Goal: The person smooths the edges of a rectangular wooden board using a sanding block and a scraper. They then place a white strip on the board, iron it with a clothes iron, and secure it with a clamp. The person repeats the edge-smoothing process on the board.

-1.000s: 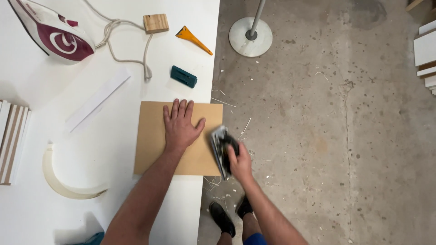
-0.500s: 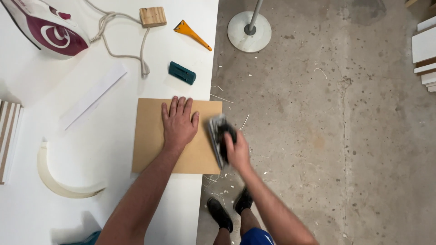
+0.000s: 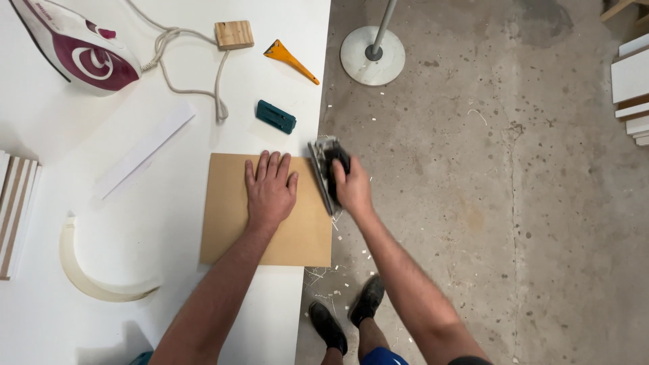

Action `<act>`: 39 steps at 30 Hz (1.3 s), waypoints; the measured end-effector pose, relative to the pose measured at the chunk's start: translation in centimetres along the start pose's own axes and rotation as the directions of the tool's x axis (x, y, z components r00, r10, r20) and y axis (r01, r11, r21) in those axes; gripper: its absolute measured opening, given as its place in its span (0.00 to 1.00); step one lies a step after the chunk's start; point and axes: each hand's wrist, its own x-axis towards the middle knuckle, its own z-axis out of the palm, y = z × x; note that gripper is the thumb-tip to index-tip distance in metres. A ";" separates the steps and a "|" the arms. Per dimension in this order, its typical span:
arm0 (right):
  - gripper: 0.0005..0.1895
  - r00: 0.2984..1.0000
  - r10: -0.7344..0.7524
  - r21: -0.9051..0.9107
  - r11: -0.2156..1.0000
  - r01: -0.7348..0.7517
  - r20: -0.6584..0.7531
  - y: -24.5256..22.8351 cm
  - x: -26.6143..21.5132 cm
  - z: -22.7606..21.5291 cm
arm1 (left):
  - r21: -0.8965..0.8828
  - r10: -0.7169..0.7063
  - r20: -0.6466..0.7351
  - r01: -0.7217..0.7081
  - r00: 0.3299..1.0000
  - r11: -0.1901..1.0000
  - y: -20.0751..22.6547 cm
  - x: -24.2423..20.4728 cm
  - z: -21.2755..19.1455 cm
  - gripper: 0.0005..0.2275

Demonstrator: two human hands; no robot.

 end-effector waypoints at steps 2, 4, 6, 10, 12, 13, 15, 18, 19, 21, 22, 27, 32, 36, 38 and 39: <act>0.18 0.999 -0.037 0.005 0.999 0.037 -0.032 -1.3 -0.4 -0.5 | -0.012 -0.012 0.034 0.012 0.999 1.000 0.1 -0.2 -0.2 0.21; 0.16 0.998 0.062 0.003 0.998 -0.062 0.024 -3.6 -7.2 -2.2 | 0.016 -0.021 0.038 0.020 0.999 1.000 0.2 0.0 -0.2 0.21; 0.15 0.985 0.157 0.008 0.987 -0.158 0.070 -2.7 -13.7 -2.6 | 0.005 -0.020 0.045 0.019 0.999 1.000 0.3 0.4 -0.4 0.21; 0.18 0.990 0.133 0.045 0.990 -0.136 0.049 -1.4 -7.2 -1.3 | -0.015 -0.030 0.068 0.031 0.997 0.999 0.1 0.0 -0.4 0.21; 0.18 0.994 0.112 0.105 0.988 -0.113 0.011 -0.5 -1.0 -0.5 | -0.012 -0.015 0.026 0.015 1.000 1.000 0.2 0.0 0.0 0.21; 0.18 0.995 0.094 0.164 0.982 -0.089 -0.025 -0.2 2.1 0.1 | -0.007 -0.003 -0.013 0.003 1.000 1.000 0.1 -0.1 0.2 0.21; 0.18 0.984 0.179 0.203 0.963 -0.179 0.018 -1.7 -4.2 -2.0 | -0.003 0.007 -0.013 -0.007 1.000 1.000 0.2 0.2 0.1 0.21; 0.14 0.948 0.303 0.258 0.912 -0.319 0.100 -0.2 -13.5 -2.5 | 0.009 0.006 -0.019 -0.006 1.000 1.000 0.2 0.0 0.1 0.21; 0.11 0.929 0.347 0.283 0.885 -0.369 0.127 1.0 -16.5 -2.2 | 0.018 0.009 -0.027 -0.009 1.000 1.000 0.2 0.0 0.0 0.21; 0.16 0.942 0.316 0.280 0.899 -0.336 0.114 -0.6 -9.6 -1.7 | 0.013 0.007 -0.009 -0.007 1.000 1.000 -0.2 -0.4 -0.5 0.21; 0.22 0.957 0.275 0.275 0.917 -0.289 0.091 -1.2 -5.7 -1.6 | 0.002 0.007 -0.006 -0.007 1.000 1.000 -0.1 -0.1 -0.5 0.21; 0.20 0.952 0.300 0.295 0.905 -0.306 0.067 -1.7 -7.0 -1.9 | 0.015 0.034 -0.054 -0.033 0.998 0.999 0.1 0.0 -0.3 0.20; 0.16 0.916 0.372 0.280 0.873 -0.400 0.148 0.8 -12.6 -1.2 | 0.074 0.072 -0.043 -0.069 0.996 0.995 0.1 0.2 -1.2 0.21; 0.19 0.989 0.144 0.270 0.952 -0.144 0.021 0.8 0.2 -0.8 | 0.005 0.032 -0.059 -0.032 0.998 0.999 0.1 0.0 0.0 0.20; 0.19 0.988 0.150 0.272 0.950 -0.155 0.038 -0.5 -2.4 -1.7 | -0.009 0.028 -0.020 -0.028 0.999 1.000 0.2 -0.3 -0.3 0.21; 0.19 0.974 0.208 0.216 0.951 -0.223 0.090 -0.7 -6.6 -2.4 | -0.015 0.018 0.001 -0.018 1.000 1.000 0.3 -0.6 -0.4 0.21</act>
